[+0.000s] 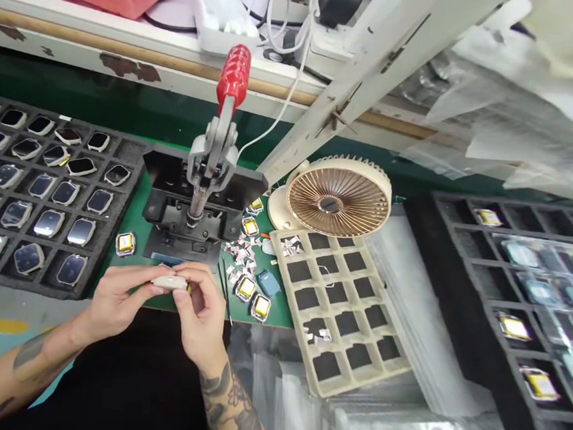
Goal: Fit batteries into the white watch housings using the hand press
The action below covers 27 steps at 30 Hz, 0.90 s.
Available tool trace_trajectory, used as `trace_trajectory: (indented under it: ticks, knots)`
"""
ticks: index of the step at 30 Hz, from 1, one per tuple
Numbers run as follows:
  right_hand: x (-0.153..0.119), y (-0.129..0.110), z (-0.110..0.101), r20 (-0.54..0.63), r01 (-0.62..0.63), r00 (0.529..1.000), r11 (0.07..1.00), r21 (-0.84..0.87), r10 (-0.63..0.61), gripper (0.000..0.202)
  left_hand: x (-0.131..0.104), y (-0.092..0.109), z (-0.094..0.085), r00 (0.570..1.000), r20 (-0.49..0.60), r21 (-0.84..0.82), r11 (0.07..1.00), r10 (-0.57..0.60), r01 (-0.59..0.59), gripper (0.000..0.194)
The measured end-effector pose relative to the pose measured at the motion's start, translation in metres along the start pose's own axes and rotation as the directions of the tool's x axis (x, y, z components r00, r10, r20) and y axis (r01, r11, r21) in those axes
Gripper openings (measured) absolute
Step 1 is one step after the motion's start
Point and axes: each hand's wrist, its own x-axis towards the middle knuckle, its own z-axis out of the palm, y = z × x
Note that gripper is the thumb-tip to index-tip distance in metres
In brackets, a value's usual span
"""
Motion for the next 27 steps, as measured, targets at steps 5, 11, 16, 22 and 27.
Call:
trace_trajectory:
  ticks: [5, 11, 16, 22, 27]
  knots:
    - [0.000, 0.008, 0.005, -0.014, 0.045, 0.999, 0.999, 0.002, -0.045, 0.020, -0.003, -0.003, -0.002, 1.000, 0.000, -0.007, 1.000, -0.013, 0.013, 0.027]
    - [-0.003, 0.011, 0.008, -0.044, 0.019, 0.999, 0.994, -0.106, -0.024, 0.011, -0.011, -0.005, -0.001, 1.000, -0.023, 0.014, 1.000, -0.014, 0.014, 0.026]
    - [0.033, -0.027, -0.009, -0.001, 0.183, 0.979, 0.873, -0.452, -0.206, 0.016, -0.009, -0.011, -0.002, 0.942, -0.126, -0.264, 0.926, -0.311, 0.270, 0.032]
    - [0.119, -0.108, -0.015, -0.173, 0.539, 0.739, 0.725, -0.429, -0.651, 0.054, 0.019, -0.022, 0.001, 0.886, -0.066, -0.415, 0.820, -0.459, 0.393, 0.051]
    - [0.151, -0.150, -0.002, -0.003, 0.600, 0.778, 0.744, -0.294, -0.628, 0.053, 0.042, -0.018, 0.011, 0.987, -0.059, 0.474, 0.865, -0.153, 0.162, 0.025]
